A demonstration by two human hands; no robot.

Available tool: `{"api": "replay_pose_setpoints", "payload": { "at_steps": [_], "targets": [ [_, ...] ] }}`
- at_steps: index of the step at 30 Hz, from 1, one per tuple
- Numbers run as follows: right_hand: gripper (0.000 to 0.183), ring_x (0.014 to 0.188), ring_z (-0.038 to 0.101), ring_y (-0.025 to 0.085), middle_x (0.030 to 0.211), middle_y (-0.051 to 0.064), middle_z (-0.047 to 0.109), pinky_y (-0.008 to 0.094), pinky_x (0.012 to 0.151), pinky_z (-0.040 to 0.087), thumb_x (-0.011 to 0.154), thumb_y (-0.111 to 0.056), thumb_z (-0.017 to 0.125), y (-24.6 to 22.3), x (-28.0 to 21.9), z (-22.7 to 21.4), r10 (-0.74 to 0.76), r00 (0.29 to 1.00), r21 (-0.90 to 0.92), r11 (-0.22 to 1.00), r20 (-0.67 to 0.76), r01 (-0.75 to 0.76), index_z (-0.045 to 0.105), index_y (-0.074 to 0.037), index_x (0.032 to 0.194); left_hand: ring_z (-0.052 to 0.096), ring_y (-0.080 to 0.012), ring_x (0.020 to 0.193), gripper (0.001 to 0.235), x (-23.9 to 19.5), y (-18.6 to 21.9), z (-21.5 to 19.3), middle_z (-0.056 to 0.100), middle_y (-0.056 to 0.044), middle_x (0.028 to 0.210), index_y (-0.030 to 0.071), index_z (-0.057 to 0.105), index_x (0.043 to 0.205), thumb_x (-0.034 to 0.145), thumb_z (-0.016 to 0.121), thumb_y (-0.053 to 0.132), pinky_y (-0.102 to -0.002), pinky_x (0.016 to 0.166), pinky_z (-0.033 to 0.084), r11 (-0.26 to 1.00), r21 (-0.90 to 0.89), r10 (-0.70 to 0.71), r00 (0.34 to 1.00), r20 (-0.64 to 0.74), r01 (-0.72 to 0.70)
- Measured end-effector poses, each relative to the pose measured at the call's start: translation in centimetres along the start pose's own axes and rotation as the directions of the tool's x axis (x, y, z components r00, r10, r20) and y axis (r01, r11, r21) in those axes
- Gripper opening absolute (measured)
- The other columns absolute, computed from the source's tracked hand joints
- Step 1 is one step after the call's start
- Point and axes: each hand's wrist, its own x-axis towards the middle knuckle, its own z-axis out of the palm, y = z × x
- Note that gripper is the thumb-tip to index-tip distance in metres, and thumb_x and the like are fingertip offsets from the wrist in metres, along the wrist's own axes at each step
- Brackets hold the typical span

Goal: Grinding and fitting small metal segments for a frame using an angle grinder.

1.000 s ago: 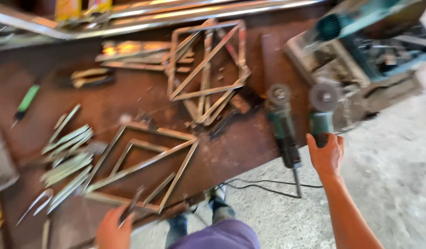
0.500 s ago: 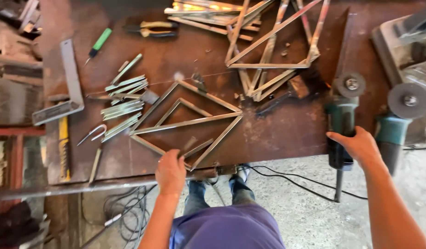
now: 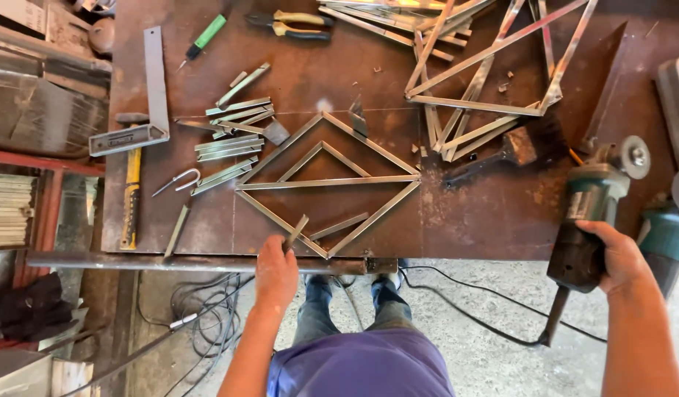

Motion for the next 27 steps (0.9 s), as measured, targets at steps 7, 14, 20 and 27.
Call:
{"api": "replay_pose_setpoints", "payload": {
  "at_steps": [7, 14, 20, 27],
  "targets": [
    [0.047, 0.055, 0.042, 0.019, 0.076, 0.011, 0.056, 0.034, 0.043, 0.025, 0.088, -0.038, 0.082, -1.2, -3.5, 5.2, -0.131, 0.940, -0.417, 0.909, -0.316, -0.014, 0.069, 0.004, 0.104, 0.065, -0.0364, 0.089, 0.024, 3.8, -1.6, 0.2, 0.067, -0.013, 0.100, 0.007, 0.060, 0.107, 0.091, 0.066, 0.023, -0.049, 0.083, 0.051, 0.998, 0.044, 0.043, 0.999, 0.000, -0.043],
    [0.066, 0.078, 0.066, 0.038, 0.093, 0.027, 0.070, 0.048, 0.071, 0.053, 0.091, -0.051, 0.079, -0.3, -3.9, 6.3, -0.222, 0.891, -0.662, 0.741, -0.396, -0.110, 0.070, 0.011, 0.110, 0.064, -0.0301, 0.085, 0.029, 5.3, 1.5, 0.0, 0.066, -0.010, 0.089, 0.007, 0.069, 0.094, 0.088, 0.074, 0.035, -0.043, 0.077, 0.055, 0.959, 0.042, 0.265, 0.943, 0.200, -0.279],
    [0.051, 0.084, 0.061, 0.033, 0.098, 0.026, 0.064, 0.040, 0.074, 0.048, 0.089, -0.024, 0.080, -1.3, -5.1, 5.7, -0.025, 0.966, -0.294, 0.954, -0.258, -0.054, 0.060, 0.014, 0.115, 0.062, -0.0357, 0.090, 0.021, 5.3, 1.9, 2.1, 0.064, -0.015, 0.095, 0.007, 0.070, 0.098, 0.087, 0.071, 0.024, -0.045, 0.080, 0.055, 0.900, 0.052, 0.421, 0.894, 0.151, -0.433],
    [0.059, 0.086, 0.060, 0.035, 0.105, 0.025, 0.061, 0.051, 0.074, 0.049, 0.092, -0.030, 0.067, -1.5, -8.4, 5.6, 0.117, 0.979, -0.054, 0.990, -0.166, -0.128, 0.050, 0.009, 0.133, 0.064, -0.0306, 0.088, 0.014, 5.7, 3.9, 2.3, 0.064, -0.010, 0.095, 0.007, 0.070, 0.092, 0.087, 0.073, 0.019, -0.044, 0.080, 0.057, 0.883, 0.187, 0.363, 0.879, 0.310, -0.431]
  ]
}}
